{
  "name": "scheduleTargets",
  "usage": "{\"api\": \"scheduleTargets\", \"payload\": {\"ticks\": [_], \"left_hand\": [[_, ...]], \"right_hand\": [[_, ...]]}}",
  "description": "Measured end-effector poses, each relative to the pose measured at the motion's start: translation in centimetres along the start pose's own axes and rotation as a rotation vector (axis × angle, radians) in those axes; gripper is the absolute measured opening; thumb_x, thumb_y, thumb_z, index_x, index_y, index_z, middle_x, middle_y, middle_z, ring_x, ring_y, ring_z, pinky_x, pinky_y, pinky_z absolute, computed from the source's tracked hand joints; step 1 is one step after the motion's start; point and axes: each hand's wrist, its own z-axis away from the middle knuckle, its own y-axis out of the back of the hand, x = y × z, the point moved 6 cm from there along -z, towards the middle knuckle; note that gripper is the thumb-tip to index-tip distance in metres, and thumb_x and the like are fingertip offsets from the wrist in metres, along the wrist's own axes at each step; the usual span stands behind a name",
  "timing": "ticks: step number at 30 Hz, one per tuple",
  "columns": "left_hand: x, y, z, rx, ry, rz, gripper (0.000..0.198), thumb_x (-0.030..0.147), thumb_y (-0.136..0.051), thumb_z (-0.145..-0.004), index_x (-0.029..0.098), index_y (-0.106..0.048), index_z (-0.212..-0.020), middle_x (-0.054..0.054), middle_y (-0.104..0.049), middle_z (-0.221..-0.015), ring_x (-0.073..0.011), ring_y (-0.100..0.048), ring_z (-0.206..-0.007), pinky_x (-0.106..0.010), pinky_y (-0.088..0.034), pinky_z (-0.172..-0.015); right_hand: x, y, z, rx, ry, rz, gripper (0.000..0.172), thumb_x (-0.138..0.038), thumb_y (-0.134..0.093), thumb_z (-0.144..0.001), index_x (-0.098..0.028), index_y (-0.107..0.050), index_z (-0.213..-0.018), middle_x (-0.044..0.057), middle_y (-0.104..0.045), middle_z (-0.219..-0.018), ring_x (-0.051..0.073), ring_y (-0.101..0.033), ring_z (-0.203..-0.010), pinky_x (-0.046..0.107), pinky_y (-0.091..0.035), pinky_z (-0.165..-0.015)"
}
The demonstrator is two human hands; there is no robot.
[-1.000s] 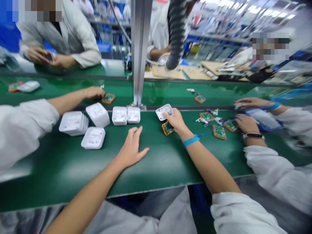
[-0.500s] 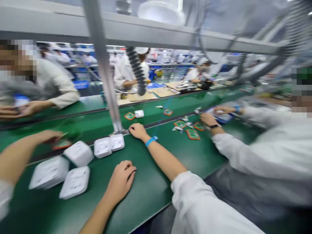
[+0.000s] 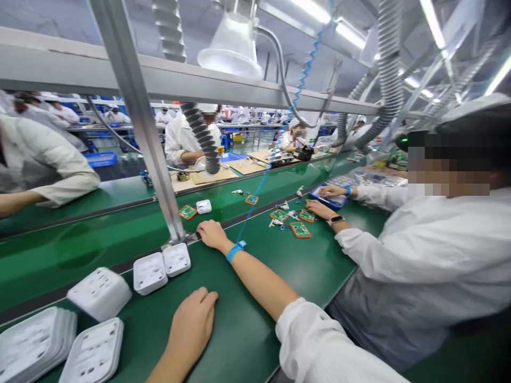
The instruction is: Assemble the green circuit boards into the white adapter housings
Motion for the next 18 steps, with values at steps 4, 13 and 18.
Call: {"api": "scheduleTargets", "payload": {"ticks": [4,13,18], "left_hand": [[0.5,0.3,0.6,0.022,-0.005,-0.005,0.028,0.013,-0.041,-0.095,0.023,-0.067,-0.096,-0.006,-0.065,-0.086,-0.0223,-0.064,-0.080,-0.034,-0.051,-0.071],[0.9,0.9,0.9,-0.057,0.066,0.127,0.017,0.017,-0.048,-0.094,0.022,-0.064,-0.094,-0.005,-0.063,-0.089,-0.0230,-0.060,-0.082,-0.037,-0.046,-0.071],[0.6,0.7,1.0,-0.056,0.099,0.219,0.013,0.017,-0.053,-0.090,0.023,-0.064,-0.095,-0.004,-0.064,-0.088,-0.0212,-0.060,-0.081,-0.035,-0.044,-0.071]], "right_hand": [[-0.3,-0.6,-0.1,0.010,0.035,0.023,0.030,-0.037,-0.058,-0.100,-0.016,-0.064,-0.121,0.009,-0.065,-0.124,0.022,-0.064,-0.110,0.044,-0.054,-0.095],[9.9,3.5,-2.6,0.254,-0.244,0.173,0.029,-0.029,-0.056,-0.099,-0.007,-0.065,-0.116,0.020,-0.062,-0.122,0.030,-0.056,-0.118,0.049,-0.047,-0.100],[14.5,4.1,-3.1,0.359,-0.459,0.255,0.037,-0.023,-0.050,-0.091,0.000,-0.062,-0.117,0.030,-0.051,-0.126,0.039,-0.043,-0.123,0.050,-0.037,-0.097]]}}
